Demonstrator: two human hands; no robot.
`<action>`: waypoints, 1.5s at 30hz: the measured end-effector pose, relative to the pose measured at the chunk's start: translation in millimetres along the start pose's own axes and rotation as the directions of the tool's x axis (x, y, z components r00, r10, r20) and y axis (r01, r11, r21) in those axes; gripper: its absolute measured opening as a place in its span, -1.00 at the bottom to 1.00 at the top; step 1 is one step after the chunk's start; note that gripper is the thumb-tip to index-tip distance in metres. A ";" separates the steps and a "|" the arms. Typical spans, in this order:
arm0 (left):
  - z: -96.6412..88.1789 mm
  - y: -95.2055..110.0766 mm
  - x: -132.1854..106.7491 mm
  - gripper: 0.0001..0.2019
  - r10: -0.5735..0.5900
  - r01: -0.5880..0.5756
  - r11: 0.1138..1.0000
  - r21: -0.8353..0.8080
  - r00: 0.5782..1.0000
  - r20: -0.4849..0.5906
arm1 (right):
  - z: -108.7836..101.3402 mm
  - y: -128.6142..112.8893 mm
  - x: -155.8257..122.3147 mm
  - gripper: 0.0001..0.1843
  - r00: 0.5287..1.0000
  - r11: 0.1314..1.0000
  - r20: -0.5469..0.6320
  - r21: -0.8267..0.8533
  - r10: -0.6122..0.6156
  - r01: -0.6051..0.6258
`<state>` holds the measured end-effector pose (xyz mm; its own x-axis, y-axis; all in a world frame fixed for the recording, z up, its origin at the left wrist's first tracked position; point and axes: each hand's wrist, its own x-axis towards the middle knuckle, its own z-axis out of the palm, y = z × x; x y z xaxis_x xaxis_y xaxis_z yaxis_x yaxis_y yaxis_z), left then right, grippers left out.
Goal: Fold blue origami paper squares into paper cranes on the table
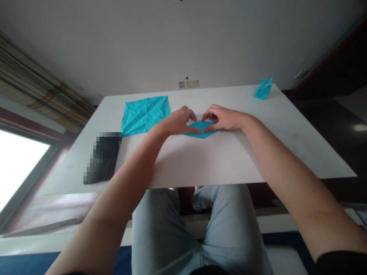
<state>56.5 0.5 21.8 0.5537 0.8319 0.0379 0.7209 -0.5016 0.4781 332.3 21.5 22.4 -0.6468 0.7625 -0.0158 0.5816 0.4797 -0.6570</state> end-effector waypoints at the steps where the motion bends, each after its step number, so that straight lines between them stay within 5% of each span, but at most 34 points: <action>1: -0.4 0.8 -0.9 -0.31 -0.011 0.011 1.000 0.006 1.000 0.015 | 0.0 0.0 -0.3 -0.38 1.000 1.000 0.013 0.000 0.005 -0.005; 14: -0.2 8.2 -6.1 -0.49 -0.037 0.044 0.993 0.111 0.998 -0.057 | 0.3 10.7 3.3 -0.42 1.000 0.998 -0.004 -0.069 -0.004 0.003; 23: -1.0 16.9 -8.8 -0.45 -0.064 0.067 0.994 0.091 0.997 -0.034 | -2.7 -0.9 -2.5 -0.36 0.993 0.992 0.002 -0.036 0.118 -0.118; 28: -5.1 12.7 -8.0 -0.37 -0.058 0.056 0.997 0.045 0.998 0.038 | -7.4 3.8 -1.7 -0.52 0.991 0.998 0.119 -0.006 0.057 -0.056; 38: -10.2 15.1 -3.9 -0.65 0.026 -0.021 0.999 -0.026 0.981 0.194 | -14.0 -5.5 -7.7 -0.50 0.978 0.987 0.201 0.136 0.054 -0.083; 42: -9.6 13.5 -2.0 -0.74 0.045 -0.047 0.998 -0.030 0.998 -0.044 | -15.4 -11.3 -7.8 -0.51 0.999 0.989 -0.051 0.143 -0.014 0.021; 45: -7.7 15.2 0.2 -0.88 0.053 -0.052 0.999 0.010 0.959 -0.279 | -17.2 -15.7 -5.9 -0.61 0.960 0.995 -0.264 0.021 -0.091 0.100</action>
<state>64.3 -5.1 35.9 0.4527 0.8375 0.3061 0.6952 -0.5464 0.4670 335.5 16.9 45.7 -0.5434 0.8033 0.2437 0.5038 0.5443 -0.6708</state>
